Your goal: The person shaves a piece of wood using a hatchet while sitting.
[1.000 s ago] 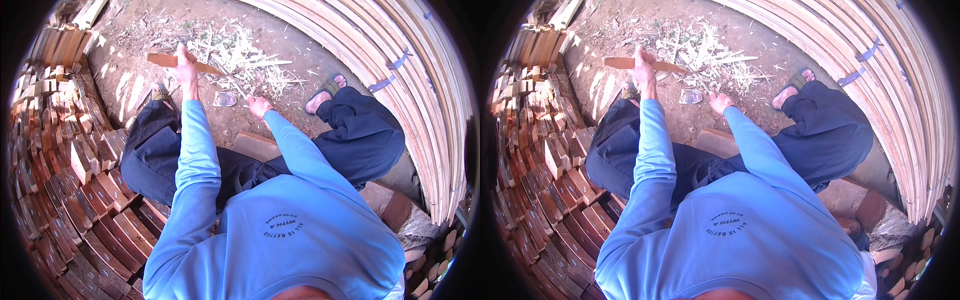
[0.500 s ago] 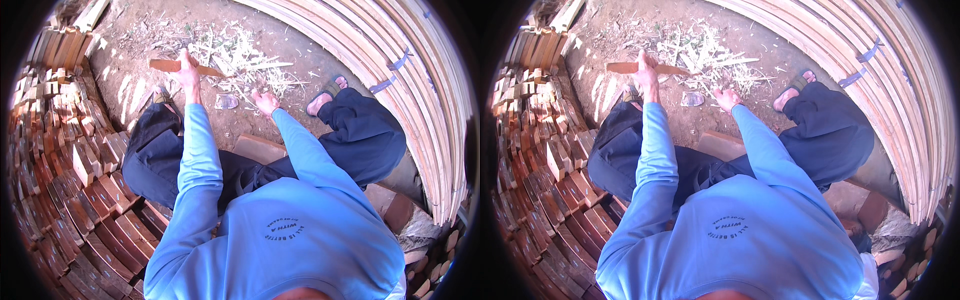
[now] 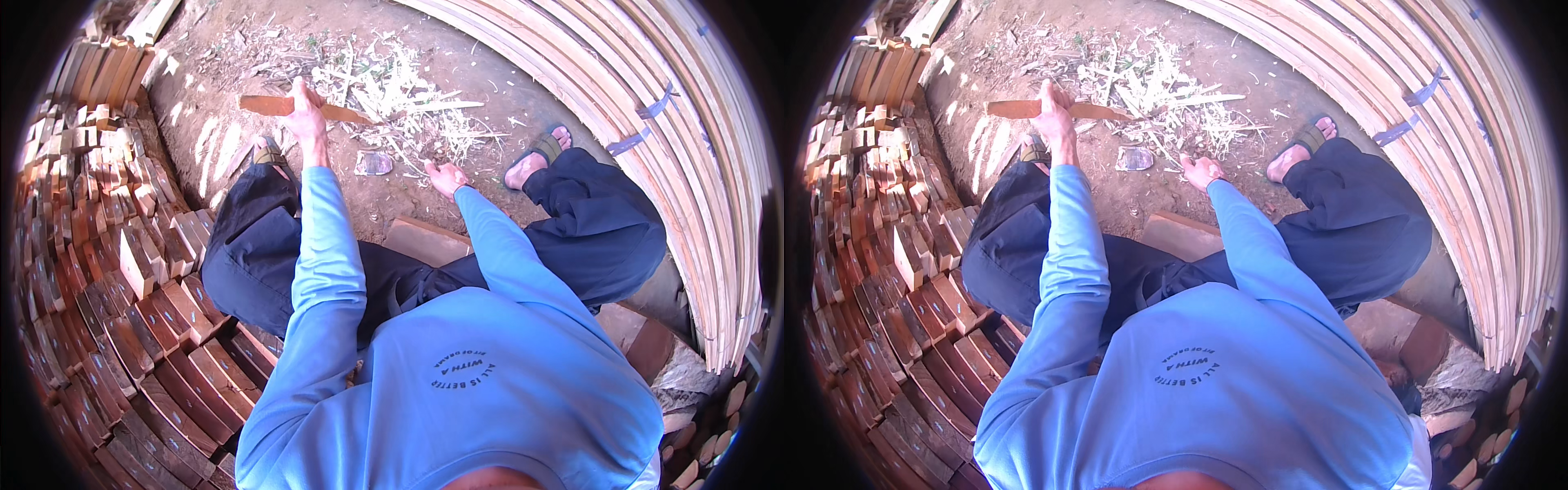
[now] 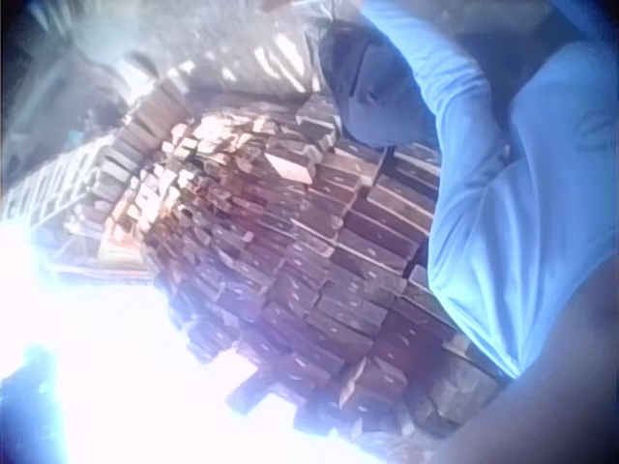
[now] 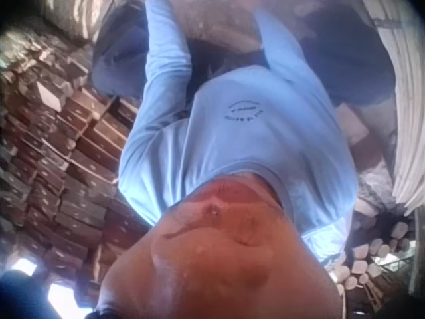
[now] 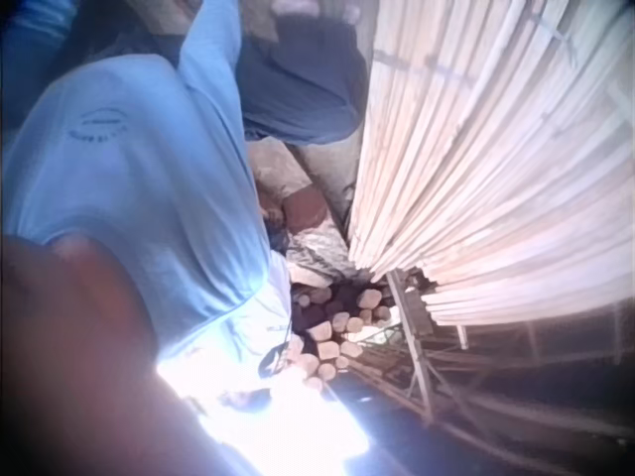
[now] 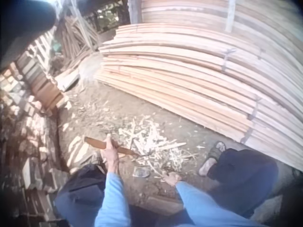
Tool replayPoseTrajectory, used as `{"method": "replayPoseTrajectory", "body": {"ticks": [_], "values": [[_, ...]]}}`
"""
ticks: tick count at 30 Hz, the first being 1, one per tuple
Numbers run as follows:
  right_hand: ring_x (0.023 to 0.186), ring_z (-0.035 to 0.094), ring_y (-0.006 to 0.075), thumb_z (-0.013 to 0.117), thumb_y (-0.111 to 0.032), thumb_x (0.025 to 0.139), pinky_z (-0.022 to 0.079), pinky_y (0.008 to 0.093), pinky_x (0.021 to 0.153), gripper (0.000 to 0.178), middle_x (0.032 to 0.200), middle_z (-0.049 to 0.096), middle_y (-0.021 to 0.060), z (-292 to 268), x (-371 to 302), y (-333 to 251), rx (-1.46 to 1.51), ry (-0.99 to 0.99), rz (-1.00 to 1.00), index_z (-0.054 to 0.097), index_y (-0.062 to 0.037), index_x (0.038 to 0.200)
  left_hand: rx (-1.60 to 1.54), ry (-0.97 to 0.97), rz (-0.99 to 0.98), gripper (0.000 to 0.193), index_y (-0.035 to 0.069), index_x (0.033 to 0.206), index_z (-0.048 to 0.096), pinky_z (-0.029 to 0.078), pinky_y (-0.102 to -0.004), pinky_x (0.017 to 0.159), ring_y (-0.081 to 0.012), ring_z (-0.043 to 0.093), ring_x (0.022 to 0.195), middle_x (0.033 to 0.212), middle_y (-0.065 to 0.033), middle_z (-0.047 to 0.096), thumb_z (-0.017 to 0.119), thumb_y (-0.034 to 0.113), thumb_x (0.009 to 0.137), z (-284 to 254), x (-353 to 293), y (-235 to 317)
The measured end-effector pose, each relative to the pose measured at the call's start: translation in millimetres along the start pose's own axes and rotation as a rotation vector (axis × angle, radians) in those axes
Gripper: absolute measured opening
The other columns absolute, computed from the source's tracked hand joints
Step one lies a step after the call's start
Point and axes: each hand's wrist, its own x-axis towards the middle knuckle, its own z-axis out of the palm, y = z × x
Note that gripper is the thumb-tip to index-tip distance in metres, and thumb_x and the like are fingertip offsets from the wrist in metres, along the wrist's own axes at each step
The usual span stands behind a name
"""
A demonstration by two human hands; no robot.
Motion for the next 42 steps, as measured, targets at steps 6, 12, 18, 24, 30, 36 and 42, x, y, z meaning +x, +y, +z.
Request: {"method": "replayPoseTrajectory", "body": {"ticks": [6, 12, 18, 24, 30, 36, 42], "values": [[0.061, 0.065, 0.0252, 0.041, -0.059, 0.092, 0.054, 0.0387, 0.055, 0.07, 0.073, 0.064, 0.0169, -24.3, -8.9, -30.3, 0.196, -0.177, 0.053, 0.065, 0.0064, 0.088, -0.112, 0.004, -0.005, 0.037, 0.009, 0.06, 0.044, 0.03, -0.0281, 0.044, -0.0091, 0.029, 0.042, 0.048, 0.0018, 0.034, 0.055, 0.012, 0.095, -1.1, -1.3, 9.5], [0.042, 0.057, 0.0226, 0.041, -0.058, 0.094, 0.049, 0.0384, 0.047, 0.069, 0.051, 0.054, 0.011, -19.8, -17.1, -56.2, 0.232, -0.087, -0.085, 0.053, 0.0015, 0.061, -0.168, -0.024, 0.017, 0.042, 0.011, 0.058, 0.037, 0.025, -0.0284, 0.043, -0.0089, 0.024, 0.041, 0.048, 0.0022, 0.031, 0.055, 0.011, 0.095, 16.9, -6.6, 29.4], [0.044, 0.06, 0.0252, 0.042, -0.056, 0.094, 0.053, 0.039, 0.052, 0.07, 0.053, 0.057, 0.0141, -7.4, -11.4, -63.7, 0.174, -0.108, -0.151, 0.058, 0.006, 0.065, -0.121, -0.099, 0.064, 0.041, 0.012, 0.058, 0.035, 0.024, -0.0287, 0.047, -0.0092, 0.021, 0.046, 0.051, 0.0039, 0.027, 0.056, 0.011, 0.094, 19.1, -10.3, 41.3], [0.055, 0.066, 0.0281, 0.038, -0.058, 0.093, 0.054, 0.0409, 0.073, 0.075, 0.056, 0.062, 0.0174, -3.7, -4.1, -68.1, 0.146, -0.127, -0.16, 0.064, 0.0073, 0.069, -0.064, -0.128, 0.151, 0.045, 0.013, 0.055, 0.034, 0.024, -0.0287, 0.045, -0.0078, 0.021, 0.044, 0.05, 0.0046, 0.028, 0.056, 0.009, 0.093, 32.0, -11.5, 45.0], [0.041, 0.058, 0.0217, 0.038, -0.058, 0.096, 0.05, 0.0371, 0.047, 0.069, 0.048, 0.052, 0.0092, -16.8, -20.8, -75.2, 0.294, -0.097, -0.192, 0.056, 0.0009, 0.064, 0.077, -0.161, 0.121, 0.038, 0.008, 0.057, 0.048, 0.032, -0.0255, 0.046, -0.0068, 0.037, 0.047, 0.051, 0.0029, 0.043, 0.058, 0.013, 0.094, 22.9, -9.4, 27.9], [0.046, 0.061, 0.025, 0.034, -0.06, 0.096, 0.052, 0.0415, 0.052, 0.074, 0.048, 0.053, 0.0124, -4.9, -15.9, -61.8, 0.402, 0.054, -0.263, 0.061, 0.0048, 0.073, 0.103, -0.07, 0.087, 0.042, 0.011, 0.055, 0.039, 0.026, -0.0271, 0.044, -0.0073, 0.029, 0.044, 0.05, 0.0045, 0.034, 0.056, 0.008, 0.094, 36.2, -6.2, 35.2], [0.042, 0.056, 0.0237, 0.036, -0.059, 0.095, 0.051, 0.0396, 0.052, 0.071, 0.045, 0.049, 0.0101, -21.1, -18.1, -60.8, 0.228, -0.03, -0.062, 0.053, 0.0001, 0.059, 0.024, -0.083, 0.129, 0.043, 0.011, 0.055, 0.037, 0.026, -0.0276, 0.043, -0.0076, 0.027, 0.042, 0.049, 0.0036, 0.032, 0.056, 0.008, 0.093, 26.9, 4.2, 35.4]]}}
